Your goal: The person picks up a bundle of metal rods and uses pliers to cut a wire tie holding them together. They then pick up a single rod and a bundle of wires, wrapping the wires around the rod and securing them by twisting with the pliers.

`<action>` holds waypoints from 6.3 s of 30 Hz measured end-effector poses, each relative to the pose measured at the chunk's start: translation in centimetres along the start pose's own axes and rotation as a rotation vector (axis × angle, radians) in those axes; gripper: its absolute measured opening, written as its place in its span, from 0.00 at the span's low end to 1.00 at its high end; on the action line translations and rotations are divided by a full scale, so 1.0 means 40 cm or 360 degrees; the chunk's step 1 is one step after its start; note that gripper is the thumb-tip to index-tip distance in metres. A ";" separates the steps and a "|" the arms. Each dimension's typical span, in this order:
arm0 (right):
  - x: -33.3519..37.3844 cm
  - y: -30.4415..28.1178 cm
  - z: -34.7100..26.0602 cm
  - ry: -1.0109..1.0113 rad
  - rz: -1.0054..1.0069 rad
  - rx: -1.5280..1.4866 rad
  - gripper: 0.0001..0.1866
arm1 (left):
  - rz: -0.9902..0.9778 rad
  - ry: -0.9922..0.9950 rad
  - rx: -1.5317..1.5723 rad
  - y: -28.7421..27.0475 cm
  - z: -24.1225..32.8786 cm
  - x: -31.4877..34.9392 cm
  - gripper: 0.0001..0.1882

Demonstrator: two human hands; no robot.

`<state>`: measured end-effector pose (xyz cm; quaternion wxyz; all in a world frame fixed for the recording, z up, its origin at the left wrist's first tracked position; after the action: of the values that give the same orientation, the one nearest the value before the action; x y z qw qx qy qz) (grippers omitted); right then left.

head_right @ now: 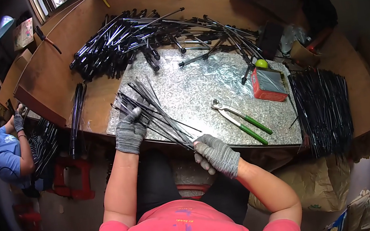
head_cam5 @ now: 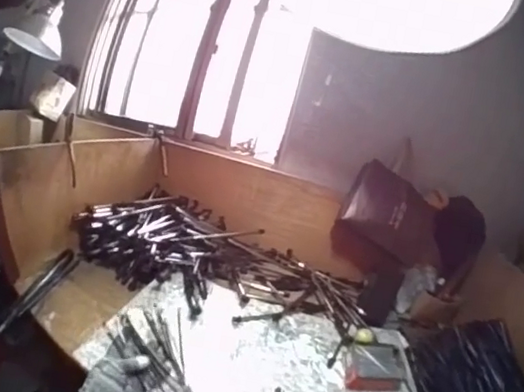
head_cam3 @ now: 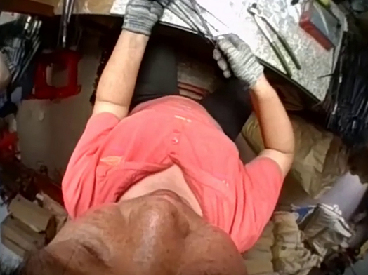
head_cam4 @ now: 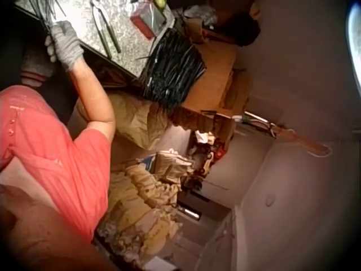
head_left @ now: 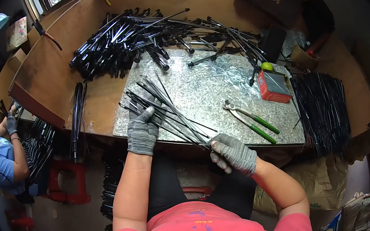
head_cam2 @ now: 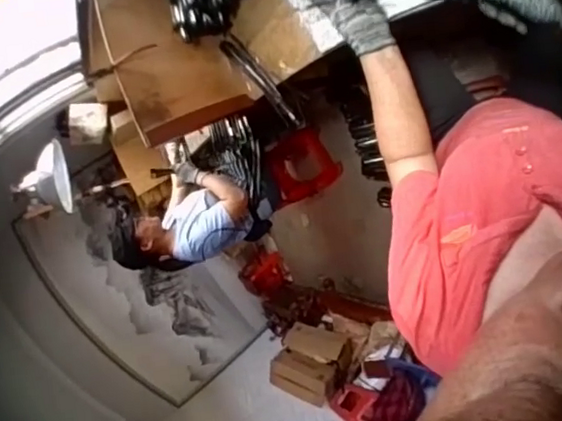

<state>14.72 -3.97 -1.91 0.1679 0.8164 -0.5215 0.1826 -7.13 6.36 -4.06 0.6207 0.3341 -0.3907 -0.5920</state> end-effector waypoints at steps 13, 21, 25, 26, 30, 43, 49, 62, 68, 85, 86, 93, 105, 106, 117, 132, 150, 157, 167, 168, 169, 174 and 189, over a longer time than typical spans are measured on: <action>0.026 0.001 -0.022 -0.0111 0.0152 -0.0275 0.12 | -0.0158 0.0094 -0.0212 0.044 0.014 0.033 0.25; 0.042 0.026 -0.019 0.0033 -0.0016 -0.0142 0.10 | 0.0096 0.0054 -0.0352 0.038 0.014 0.067 0.27; 0.073 0.019 -0.067 -0.0121 0.0097 -0.0142 0.09 | 0.0078 0.0219 -0.0695 0.050 0.035 0.152 0.28; 0.069 0.014 -0.057 -0.0127 0.0094 -0.0168 0.09 | -0.0008 0.0334 -0.0873 0.062 0.042 0.175 0.27; 0.105 0.011 -0.069 -0.0162 0.0096 -0.0275 0.09 | -0.0141 -0.0003 -0.0897 0.110 -0.021 0.224 0.30; 0.269 0.024 -0.045 -0.0373 -0.0039 -0.0108 0.10 | -0.0549 -0.0458 -0.0588 0.390 -0.092 0.148 0.34; 0.279 -0.012 -0.061 -0.0384 -0.0023 -0.0320 0.09 | -0.0648 -0.0564 -0.1146 0.432 -0.110 0.241 0.27; 0.258 0.024 -0.075 -0.0329 -0.0512 -0.0534 0.12 | -0.0380 -0.0094 -0.1843 0.326 0.012 0.189 0.19; 0.279 0.046 -0.075 -0.0432 -0.0600 -0.0586 0.13 | -0.0511 -0.0691 -0.1280 0.310 -0.077 0.219 0.21; 0.268 0.049 -0.006 -0.0293 -0.0560 -0.0285 0.11 | -0.0788 -0.0176 -0.0353 0.460 0.005 0.109 0.24; 0.265 0.044 0.005 -0.0246 -0.0501 -0.0205 0.10 | -0.0820 -0.0160 -0.0332 0.471 0.017 0.105 0.22; 0.274 -0.041 0.088 -0.0151 -0.0249 -0.0005 0.11 | -0.1000 0.0011 -0.0344 0.563 0.133 0.011 0.18; 0.328 -0.068 -0.013 -0.0351 -0.0159 -0.0334 0.11 | -0.1032 -0.0108 -0.1098 0.593 0.143 0.117 0.23; 0.327 -0.056 -0.026 -0.0471 -0.0181 -0.0374 0.11 | -0.1049 -0.0122 -0.1099 0.590 0.119 0.131 0.23; 0.268 -0.002 -0.060 -0.0525 -0.0267 0.0044 0.11 | -0.0530 -0.0074 -0.0619 0.549 -0.017 0.116 0.20; 0.365 -1.075 0.000 0.0877 0.2061 0.1904 0.15 | -0.0876 -0.0189 -0.0647 0.581 -0.023 0.168 0.21; 0.339 -0.100 -0.391 -0.1635 0.1005 0.0860 0.08 | -0.0864 -0.0440 -0.0751 0.594 -0.115 0.209 0.30; 0.352 0.043 -0.393 -0.1905 0.0794 0.1288 0.11 | -0.0947 -0.0281 -0.0706 0.580 -0.089 0.217 0.30; 0.245 0.075 -0.244 -0.0375 -0.0192 0.0016 0.13 | -0.1030 -0.0116 -0.1143 0.452 -0.023 0.263 0.31; 0.242 0.072 -0.253 -0.0367 -0.0196 -0.0039 0.12 | -0.0837 0.0123 -0.1195 0.401 0.033 0.258 0.31; 0.234 0.073 -0.260 -0.0362 -0.0201 -0.0041 0.12 | -0.0635 0.0366 -0.1239 0.355 0.085 0.255 0.31; 0.213 0.087 -0.282 -0.0348 -0.0255 -0.0016 0.12 | -0.0105 0.1310 -0.1150 0.235 0.201 0.056 0.25; 0.133 0.009 0.118 0.0071 -0.0583 0.1842 0.24 | -0.1362 -0.0269 -0.2108 0.261 -0.258 0.019 0.09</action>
<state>17.03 -10.51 -3.49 -0.2637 0.8475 -0.1850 0.4218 6.91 5.90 0.28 0.3770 -0.0297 0.1595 -0.9119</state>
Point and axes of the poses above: each hand's wrist, its own x-axis away from the middle knuckle, its own y-axis out of the palm, z = x × y, the point moved 9 cm from there along -x, towards the middle knuckle, and after that the axes turned 4 degrees about -z, right-handed, at the moved point
